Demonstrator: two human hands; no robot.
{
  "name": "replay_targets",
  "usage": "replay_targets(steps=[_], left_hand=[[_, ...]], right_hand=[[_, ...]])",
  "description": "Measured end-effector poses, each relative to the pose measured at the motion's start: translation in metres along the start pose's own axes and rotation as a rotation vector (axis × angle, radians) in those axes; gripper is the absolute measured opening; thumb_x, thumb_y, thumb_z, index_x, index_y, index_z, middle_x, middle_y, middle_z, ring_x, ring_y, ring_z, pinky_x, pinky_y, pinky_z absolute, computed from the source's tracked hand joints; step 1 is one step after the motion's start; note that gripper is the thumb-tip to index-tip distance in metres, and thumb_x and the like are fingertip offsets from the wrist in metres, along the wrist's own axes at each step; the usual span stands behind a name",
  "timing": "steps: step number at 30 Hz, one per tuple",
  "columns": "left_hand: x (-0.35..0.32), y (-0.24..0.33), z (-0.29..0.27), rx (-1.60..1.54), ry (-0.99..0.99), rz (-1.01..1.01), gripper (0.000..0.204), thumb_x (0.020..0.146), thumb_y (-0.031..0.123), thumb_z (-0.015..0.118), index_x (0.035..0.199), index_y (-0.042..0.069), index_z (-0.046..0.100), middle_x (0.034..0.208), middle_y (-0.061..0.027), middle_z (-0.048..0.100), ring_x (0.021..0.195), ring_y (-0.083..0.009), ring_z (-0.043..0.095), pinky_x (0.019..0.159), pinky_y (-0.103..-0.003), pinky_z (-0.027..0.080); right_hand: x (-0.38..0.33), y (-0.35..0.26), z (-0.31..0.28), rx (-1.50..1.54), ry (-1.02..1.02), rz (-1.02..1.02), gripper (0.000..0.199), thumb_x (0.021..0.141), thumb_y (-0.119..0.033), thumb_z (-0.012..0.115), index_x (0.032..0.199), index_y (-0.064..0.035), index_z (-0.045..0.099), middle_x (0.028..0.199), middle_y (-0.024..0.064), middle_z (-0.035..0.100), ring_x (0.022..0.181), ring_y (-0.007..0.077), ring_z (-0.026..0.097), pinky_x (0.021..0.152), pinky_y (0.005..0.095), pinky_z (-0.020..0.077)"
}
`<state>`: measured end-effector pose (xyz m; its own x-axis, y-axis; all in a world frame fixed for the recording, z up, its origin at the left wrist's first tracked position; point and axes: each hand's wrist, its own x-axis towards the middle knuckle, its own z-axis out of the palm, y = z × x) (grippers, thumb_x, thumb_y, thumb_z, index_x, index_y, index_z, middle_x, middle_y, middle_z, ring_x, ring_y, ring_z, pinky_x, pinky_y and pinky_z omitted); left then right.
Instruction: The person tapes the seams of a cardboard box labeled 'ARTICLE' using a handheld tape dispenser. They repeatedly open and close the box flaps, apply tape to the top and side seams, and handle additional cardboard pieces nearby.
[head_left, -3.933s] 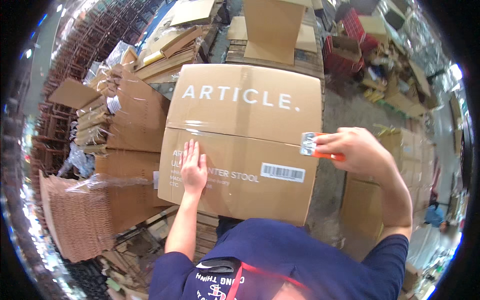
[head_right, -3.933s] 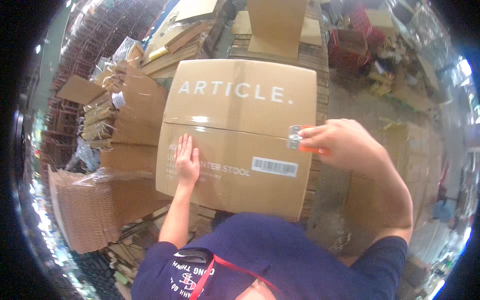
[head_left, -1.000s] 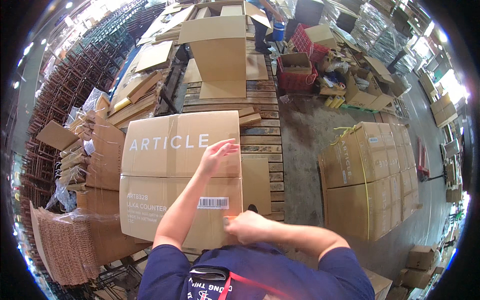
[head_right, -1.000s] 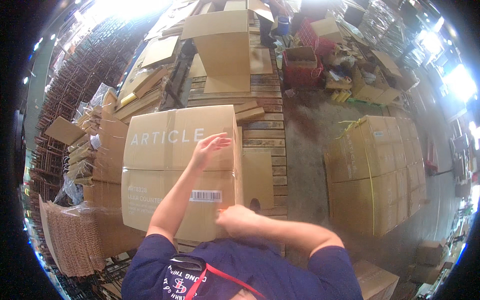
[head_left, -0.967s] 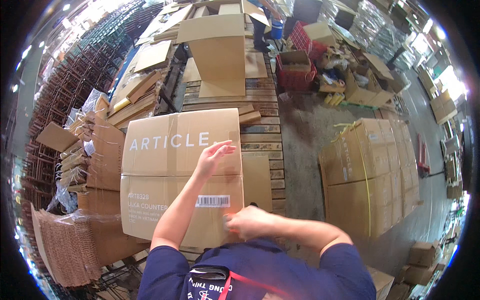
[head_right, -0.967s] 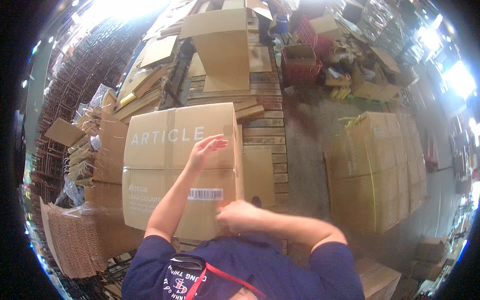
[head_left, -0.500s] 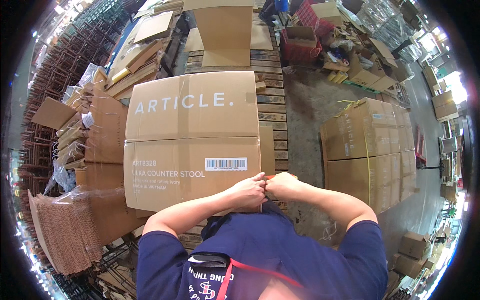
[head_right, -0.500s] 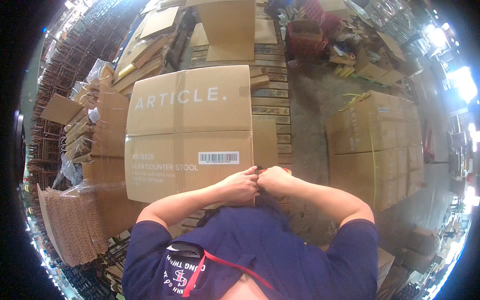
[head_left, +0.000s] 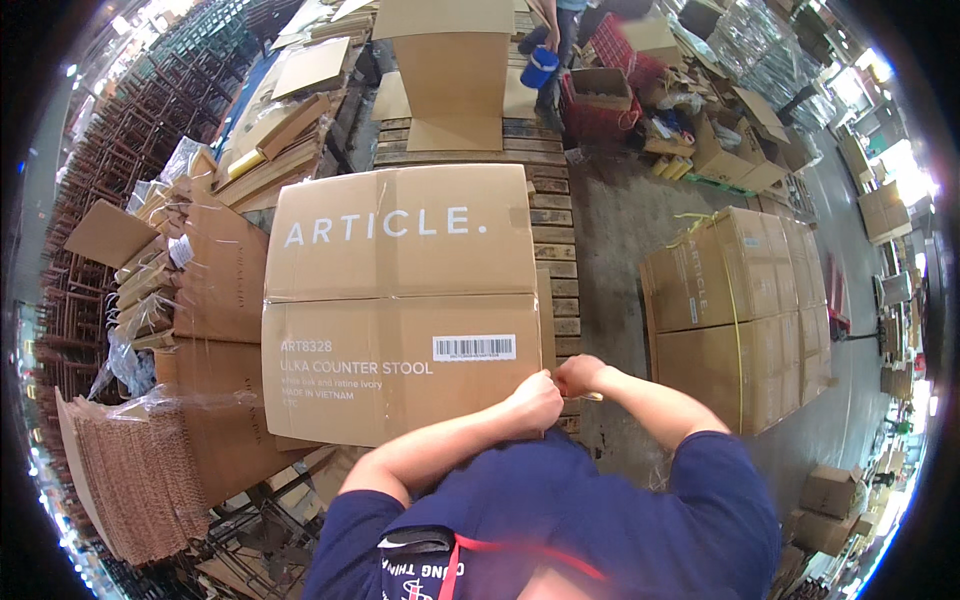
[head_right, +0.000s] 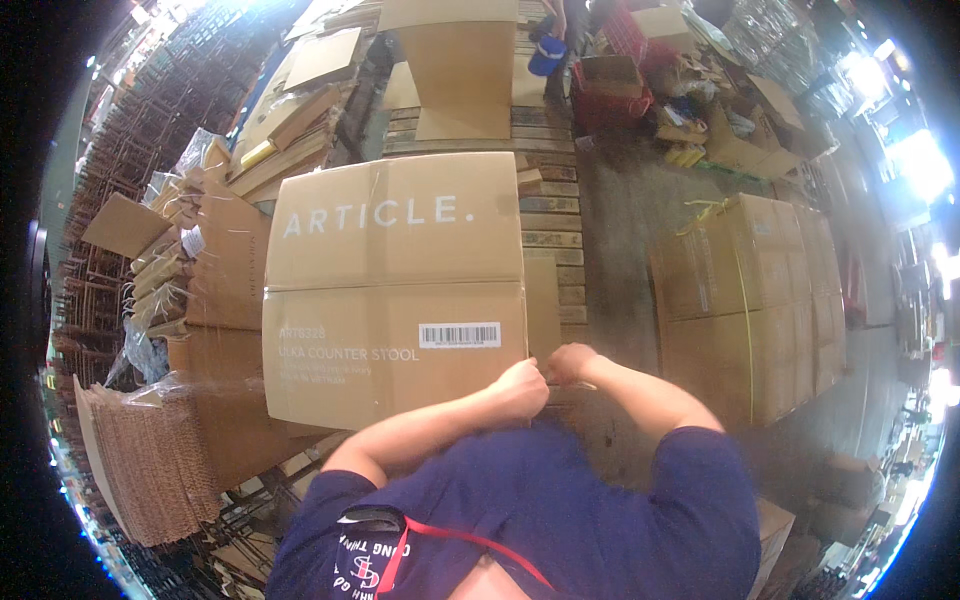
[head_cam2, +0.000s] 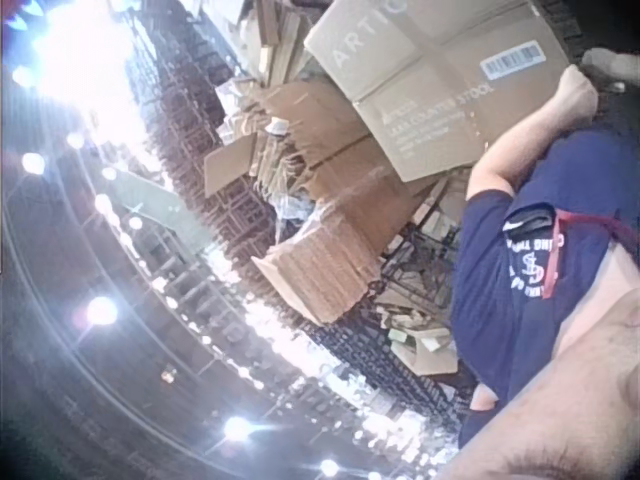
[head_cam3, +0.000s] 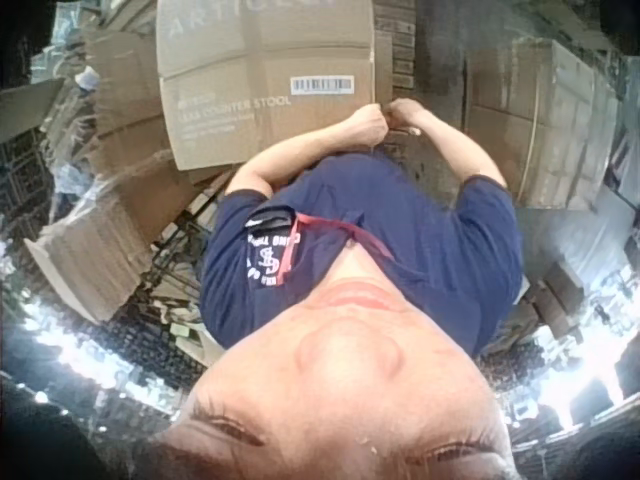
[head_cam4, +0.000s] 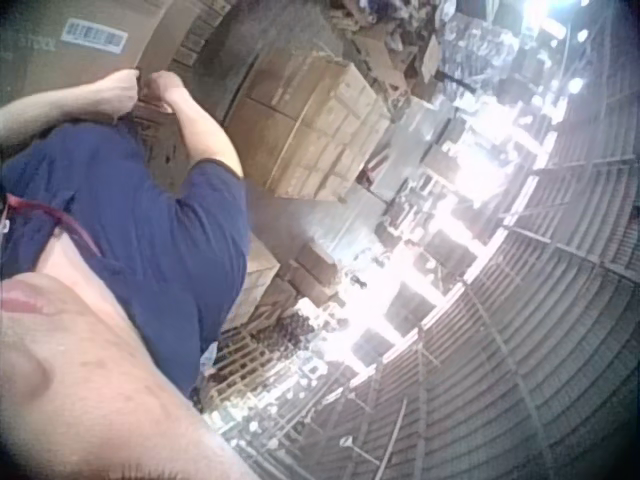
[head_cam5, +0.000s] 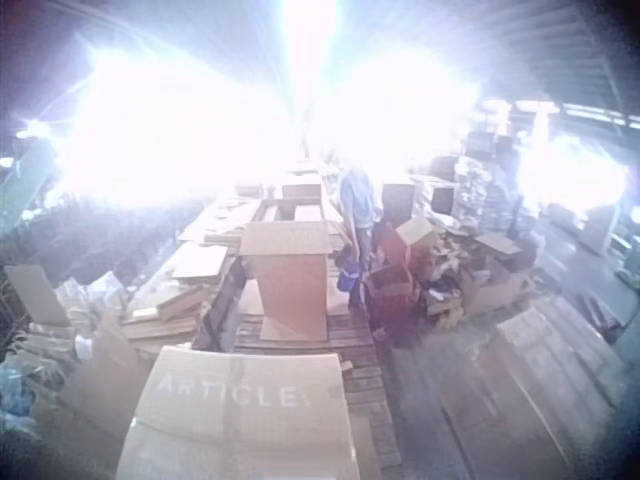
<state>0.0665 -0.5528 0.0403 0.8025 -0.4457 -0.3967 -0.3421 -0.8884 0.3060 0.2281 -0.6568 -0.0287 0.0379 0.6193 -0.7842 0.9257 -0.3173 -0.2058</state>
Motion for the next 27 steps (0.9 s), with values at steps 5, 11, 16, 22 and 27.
replay_targets(steps=[5, 11, 16, 22, 27], left_hand=[[0.004, 0.001, -0.02, -0.166, -0.01, -0.003, 0.028, 0.096, 0.031, 0.072, 0.109, 0.01, 0.086, 0.1, -0.011, 0.085, 0.098, -0.0298, 0.08, 0.082, -0.048, 0.058], [-0.059, -0.009, -0.042, -1.153, 0.454, -0.128, 0.04, 0.108, 0.021, 0.071, 0.146, 0.008, 0.073, 0.124, -0.0143, 0.084, 0.115, -0.0294, 0.08, 0.103, -0.04, 0.061], [-0.118, -0.022, 0.002, -1.364, 0.78, -0.321, 0.036, 0.108, 0.013, 0.07, 0.143, 0.001, 0.073, 0.122, -0.0118, 0.085, 0.116, -0.0201, 0.079, 0.104, -0.036, 0.06], [-0.154, -0.019, 0.035, -1.612, 0.986, -0.42, 0.035, 0.112, 0.013, 0.068, 0.144, 0.003, 0.074, 0.12, -0.0084, 0.085, 0.115, -0.0144, 0.077, 0.105, -0.033, 0.059], [-0.168, -0.023, 0.021, -1.275, 1.023, -0.375, 0.033, 0.11, 0.014, 0.07, 0.142, 0.004, 0.074, 0.123, -0.0115, 0.084, 0.115, -0.0205, 0.079, 0.104, -0.037, 0.059]], right_hand=[[0.03, 0.078, -0.116, 0.694, 0.776, 0.406, 0.042, 0.087, -0.037, 0.087, 0.114, -0.0056, 0.08, 0.114, 0.0186, 0.083, 0.109, 0.0338, 0.08, 0.093, 0.0469, 0.0626], [0.025, 0.099, -0.329, 0.849, 1.36, 0.157, 0.03, 0.087, -0.037, 0.083, 0.103, -0.0115, 0.089, 0.101, 0.0153, 0.085, 0.096, 0.0304, 0.083, 0.087, 0.0409, 0.0636], [0.076, 0.049, -0.394, 0.634, 0.878, 0.295, 0.033, 0.087, -0.04, 0.079, 0.098, -0.0106, 0.089, 0.096, 0.0153, 0.084, 0.088, 0.0282, 0.083, 0.081, 0.0394, 0.0645], [0.056, 0.086, -0.338, 1.107, 0.722, 0.184, 0.014, 0.084, -0.018, 0.085, 0.094, -0.0071, 0.085, 0.088, 0.0088, 0.08, 0.075, 0.0213, 0.078, 0.068, 0.0444, 0.0647], [-0.009, 0.03, -0.235, 1.019, 0.529, 0.143, 0.023, 0.078, -0.014, 0.087, 0.098, -0.0043, 0.085, 0.088, 0.0052, 0.079, 0.082, 0.0174, 0.075, 0.074, 0.0376, 0.0619]])
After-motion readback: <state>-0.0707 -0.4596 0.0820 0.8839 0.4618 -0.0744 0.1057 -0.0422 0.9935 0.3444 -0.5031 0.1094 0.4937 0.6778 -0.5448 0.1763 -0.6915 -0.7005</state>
